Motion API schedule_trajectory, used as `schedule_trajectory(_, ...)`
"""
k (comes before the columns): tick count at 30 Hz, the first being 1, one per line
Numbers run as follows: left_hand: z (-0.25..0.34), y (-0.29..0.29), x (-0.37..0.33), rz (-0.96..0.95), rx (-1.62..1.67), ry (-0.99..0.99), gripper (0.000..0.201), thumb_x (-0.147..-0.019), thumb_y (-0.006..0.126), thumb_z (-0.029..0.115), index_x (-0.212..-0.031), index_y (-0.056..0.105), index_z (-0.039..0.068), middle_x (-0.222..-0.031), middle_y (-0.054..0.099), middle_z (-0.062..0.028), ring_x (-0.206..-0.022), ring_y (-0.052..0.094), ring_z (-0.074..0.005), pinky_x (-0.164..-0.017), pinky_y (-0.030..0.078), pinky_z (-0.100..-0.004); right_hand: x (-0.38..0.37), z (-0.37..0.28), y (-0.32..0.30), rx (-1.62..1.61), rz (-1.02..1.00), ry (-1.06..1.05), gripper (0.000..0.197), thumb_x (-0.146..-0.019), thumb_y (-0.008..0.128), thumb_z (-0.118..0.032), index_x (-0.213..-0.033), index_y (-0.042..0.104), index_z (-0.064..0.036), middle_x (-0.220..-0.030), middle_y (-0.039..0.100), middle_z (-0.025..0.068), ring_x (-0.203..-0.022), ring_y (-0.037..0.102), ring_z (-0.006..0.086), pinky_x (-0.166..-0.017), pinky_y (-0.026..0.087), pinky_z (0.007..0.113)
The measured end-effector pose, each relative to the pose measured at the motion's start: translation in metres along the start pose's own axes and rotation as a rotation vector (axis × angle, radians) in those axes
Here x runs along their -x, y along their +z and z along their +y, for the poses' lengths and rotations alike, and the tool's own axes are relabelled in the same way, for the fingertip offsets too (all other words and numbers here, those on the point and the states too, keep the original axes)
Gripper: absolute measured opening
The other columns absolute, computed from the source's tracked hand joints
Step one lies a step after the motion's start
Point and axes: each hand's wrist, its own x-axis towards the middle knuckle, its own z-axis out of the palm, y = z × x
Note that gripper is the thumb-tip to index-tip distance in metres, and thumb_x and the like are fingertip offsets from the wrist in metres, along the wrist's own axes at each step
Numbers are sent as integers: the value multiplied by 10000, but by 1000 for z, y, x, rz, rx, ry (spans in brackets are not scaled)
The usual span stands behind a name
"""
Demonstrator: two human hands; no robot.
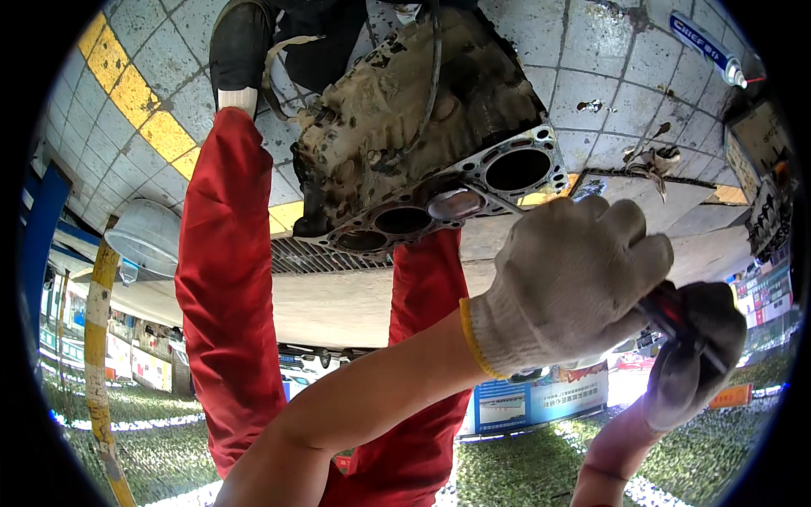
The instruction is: The person sits on the floor of a garage and removes piston rings from an engine block. They use a screwdriver to pry the rings loose and a hammer to tap the tool, working on each cylinder sequentially.
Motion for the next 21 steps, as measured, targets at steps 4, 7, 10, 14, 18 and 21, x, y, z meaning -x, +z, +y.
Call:
schedule_trajectory(4,-2,-1,17,78,-76,67,416,-998,651,676,-1006,695,262,-723,514,63,-561,508,-100,-476,361,-352,-4,-3,-3,13,-268,-282,270,-833,763,-293,-687,696,-76,-703,684,91,-625,620,220,-613,515,382)
schedule_trajectory(7,-10,-19,33,-86,22,135,406,-915,715,626,-814,637,241,-720,496,56,-540,476,-155,-506,344,-360,10,-22,-9,146,-548,-380,300,-854,798,-396,-772,723,-118,-835,675,57,-728,657,253,-654,509,416)
schedule_trajectory(10,-12,-23,43,-38,64,140,430,-872,793,493,-664,542,213,-671,479,44,-522,466,-183,-507,335,-370,45,-49,-7,323,-484,-173,413,-776,864,-636,-851,738,-250,-946,624,-6,-823,682,287,-689,512,444)
schedule_trajectory(14,-10,-31,34,-79,103,140,502,-812,846,267,-558,418,203,-548,387,17,-469,427,-197,-477,320,-387,44,-53,-6,231,-491,-119,497,-738,873,-673,-830,713,-212,-940,617,14,-817,673,292,-725,539,459)
schedule_trajectory(18,-12,-19,27,4,-13,147,548,-864,833,302,-553,390,213,-514,358,22,-408,406,-175,-410,292,-388,45,-56,3,11,-103,148,664,-958,680,-774,-1030,737,-115,-1054,630,106,-982,675,344,-831,577,490)
schedule_trajectory(21,-10,-8,13,16,-20,114,550,-950,780,339,-548,422,224,-468,410,25,-370,426,-161,-376,298,-379,15,-45,-10,23,23,164,629,-1022,602,-687,-1103,724,-75,-1131,652,132,-1035,689,333,-896,568,478)
